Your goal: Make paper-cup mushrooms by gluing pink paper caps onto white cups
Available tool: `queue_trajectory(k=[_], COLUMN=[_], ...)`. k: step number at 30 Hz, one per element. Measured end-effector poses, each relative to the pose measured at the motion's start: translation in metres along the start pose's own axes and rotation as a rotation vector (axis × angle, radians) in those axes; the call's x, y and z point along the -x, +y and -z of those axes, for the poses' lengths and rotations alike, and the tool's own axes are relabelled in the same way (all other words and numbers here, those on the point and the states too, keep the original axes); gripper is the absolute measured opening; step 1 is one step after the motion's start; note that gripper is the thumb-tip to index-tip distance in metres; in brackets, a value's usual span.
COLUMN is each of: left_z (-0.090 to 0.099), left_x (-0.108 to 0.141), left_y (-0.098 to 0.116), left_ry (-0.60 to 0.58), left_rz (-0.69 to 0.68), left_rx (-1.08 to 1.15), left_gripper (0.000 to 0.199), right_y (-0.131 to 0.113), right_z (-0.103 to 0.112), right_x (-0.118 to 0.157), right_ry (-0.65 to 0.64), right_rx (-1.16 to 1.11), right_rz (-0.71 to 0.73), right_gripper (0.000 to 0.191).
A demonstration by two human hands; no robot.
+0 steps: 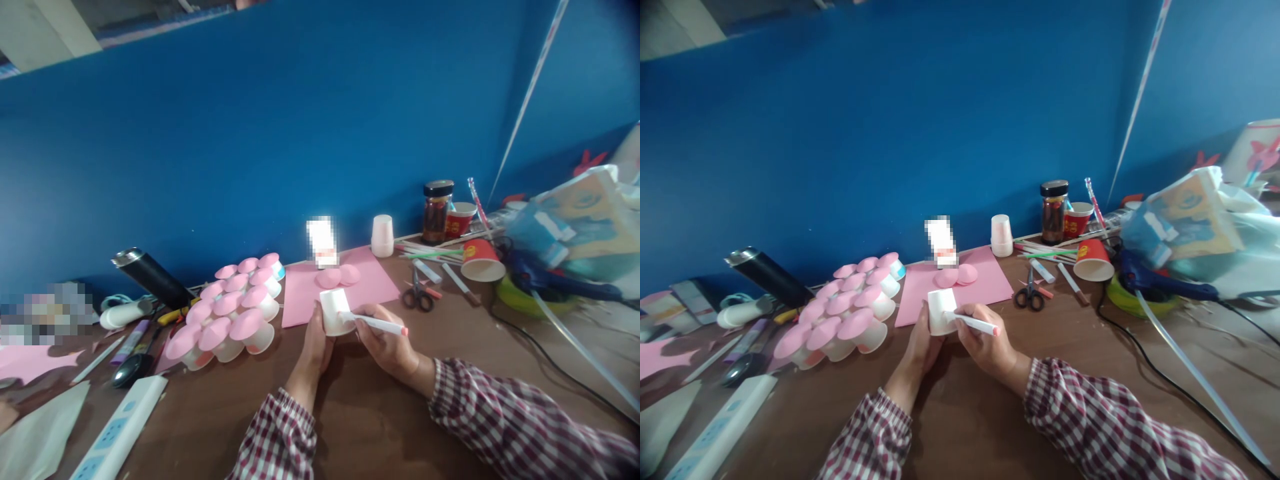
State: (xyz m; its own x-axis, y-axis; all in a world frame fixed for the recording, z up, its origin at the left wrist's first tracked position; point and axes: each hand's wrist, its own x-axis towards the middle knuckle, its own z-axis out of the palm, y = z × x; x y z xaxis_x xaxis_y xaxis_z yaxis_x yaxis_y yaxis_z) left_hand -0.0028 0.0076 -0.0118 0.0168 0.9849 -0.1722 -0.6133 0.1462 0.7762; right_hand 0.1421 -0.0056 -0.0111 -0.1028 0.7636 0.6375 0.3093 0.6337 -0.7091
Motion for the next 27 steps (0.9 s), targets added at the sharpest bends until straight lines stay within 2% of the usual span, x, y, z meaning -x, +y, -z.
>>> queue_trajectory(k=[14,27], left_z=[0.0067,0.0017], left_x=[-0.0026,0.0005], left_y=[-0.0020,0.0010], left_ry=[-0.027,-0.008], left_rz=[-0.041,-0.036], left_rx=[-0.032,-0.032], left_gripper=[0.046,0.047], right_y=[0.0033,0.0062], right_z=[-0.0008,-0.0017], right_x=[0.0001,0.0003], right_ry=[0.009,0.000], right_rx=[-0.008,-0.063], right_rz=[-0.039,-0.077], right_gripper=[0.010,0.010])
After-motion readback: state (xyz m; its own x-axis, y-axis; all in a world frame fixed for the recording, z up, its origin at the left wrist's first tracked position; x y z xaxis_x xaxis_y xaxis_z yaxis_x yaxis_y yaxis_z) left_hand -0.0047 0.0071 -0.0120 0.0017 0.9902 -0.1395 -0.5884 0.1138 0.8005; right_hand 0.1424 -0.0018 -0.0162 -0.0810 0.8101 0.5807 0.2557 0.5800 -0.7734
